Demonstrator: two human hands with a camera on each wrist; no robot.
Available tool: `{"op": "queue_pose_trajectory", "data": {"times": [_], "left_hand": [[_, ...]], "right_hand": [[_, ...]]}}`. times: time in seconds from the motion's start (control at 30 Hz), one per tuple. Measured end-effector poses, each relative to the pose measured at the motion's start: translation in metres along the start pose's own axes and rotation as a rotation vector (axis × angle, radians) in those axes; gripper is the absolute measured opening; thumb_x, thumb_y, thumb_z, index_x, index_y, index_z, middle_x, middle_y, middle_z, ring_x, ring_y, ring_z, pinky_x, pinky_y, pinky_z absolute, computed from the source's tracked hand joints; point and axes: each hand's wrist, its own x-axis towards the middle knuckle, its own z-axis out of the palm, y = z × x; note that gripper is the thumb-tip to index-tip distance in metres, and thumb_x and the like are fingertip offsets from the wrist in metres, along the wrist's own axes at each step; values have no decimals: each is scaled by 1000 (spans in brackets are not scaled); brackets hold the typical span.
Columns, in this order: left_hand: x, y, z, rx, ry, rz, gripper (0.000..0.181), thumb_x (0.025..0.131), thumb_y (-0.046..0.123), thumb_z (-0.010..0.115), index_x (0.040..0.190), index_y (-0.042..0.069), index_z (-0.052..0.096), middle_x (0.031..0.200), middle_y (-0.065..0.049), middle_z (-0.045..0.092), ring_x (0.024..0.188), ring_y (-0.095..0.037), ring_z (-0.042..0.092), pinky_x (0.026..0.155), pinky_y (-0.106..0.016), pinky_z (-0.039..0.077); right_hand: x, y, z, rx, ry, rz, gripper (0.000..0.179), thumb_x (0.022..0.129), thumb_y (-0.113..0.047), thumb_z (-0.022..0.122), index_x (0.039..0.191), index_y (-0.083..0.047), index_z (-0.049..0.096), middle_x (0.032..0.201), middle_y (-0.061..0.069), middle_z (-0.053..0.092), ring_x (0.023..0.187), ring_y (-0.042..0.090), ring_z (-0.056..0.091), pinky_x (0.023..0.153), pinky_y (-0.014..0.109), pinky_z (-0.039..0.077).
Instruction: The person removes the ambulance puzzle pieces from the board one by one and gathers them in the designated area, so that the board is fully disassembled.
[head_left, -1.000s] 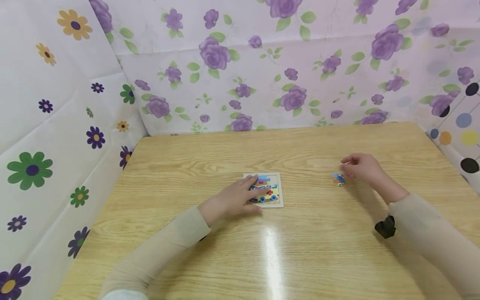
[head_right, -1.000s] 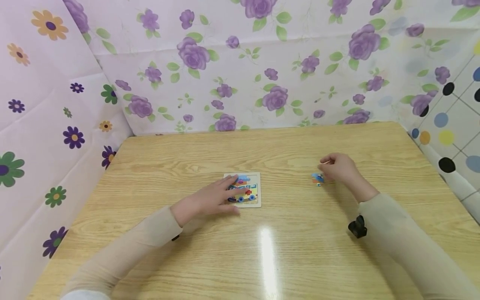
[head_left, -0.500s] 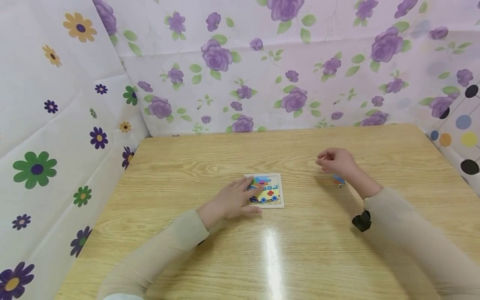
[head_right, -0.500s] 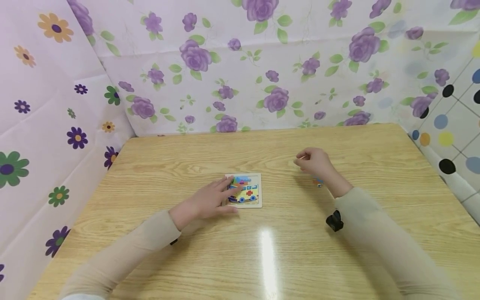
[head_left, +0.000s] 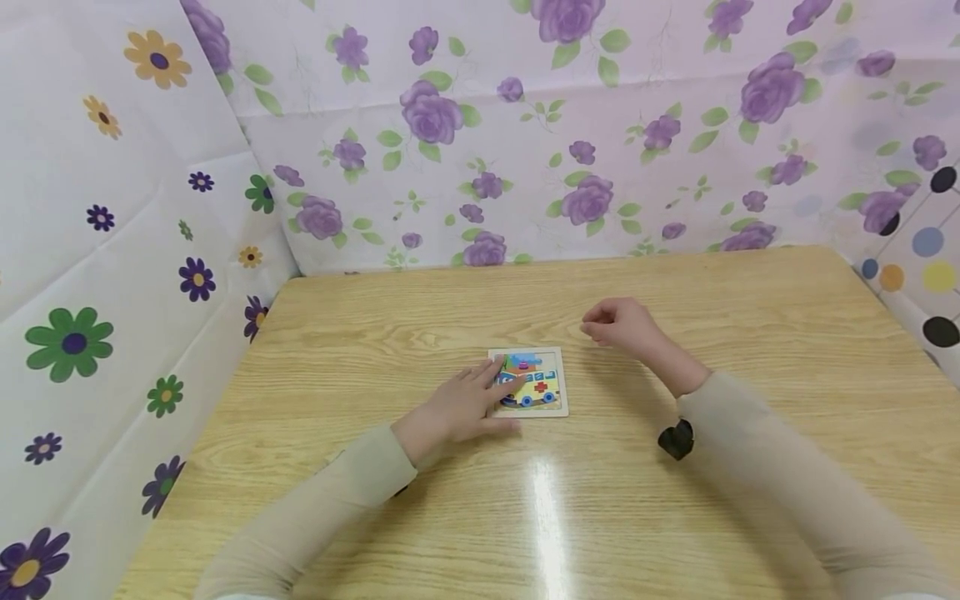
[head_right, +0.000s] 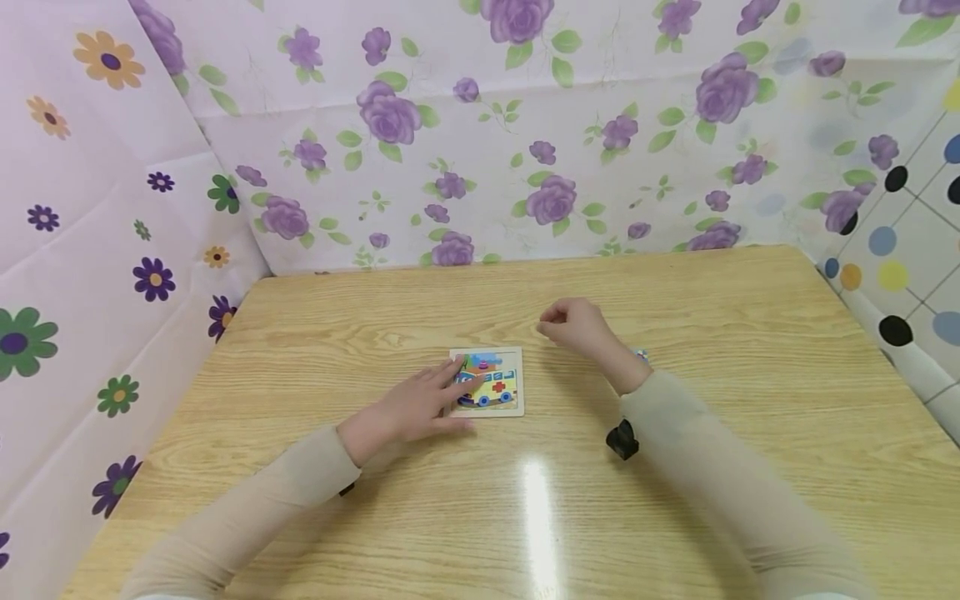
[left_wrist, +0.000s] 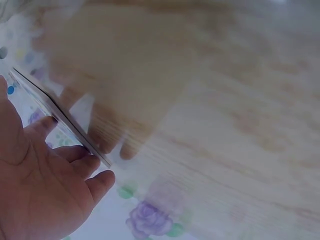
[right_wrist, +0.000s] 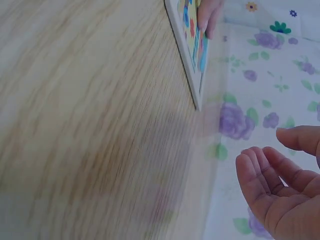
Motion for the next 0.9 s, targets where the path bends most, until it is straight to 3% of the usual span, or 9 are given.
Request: {"op": "queue_pose_trajectory", "data": {"times": [0.2,0.73,0.9], "left_hand": [[1,0,1,-15,2,-9,73,92,66,38,152,32,17,160,-11,4,147,-27,8,118,-46,15],[2,-2,5,-15,24,-7,73,91,65,41,152,32,18,160,-12,5,147,-27,10,117,-47,19],[2,-2,6,-14,27,-5,73,91,65,41,152,32,18,160,-13,5,147,-27,10,117,-47,19]], "right_hand": [[3,-7,17,-42,-7,-17,26,92,-18,60,107,2,66,98,16,66,85,24,60,70,31,50],[-1,-24,53,-52,-106,-37,24,93,-11,57,110,5,65,105,18,66,95,27,62,77,35,53],[-1,-22,60,-57,-131,-7,24,95,-11,54,111,3,65,105,17,66,93,25,61,75,32,53]]}}
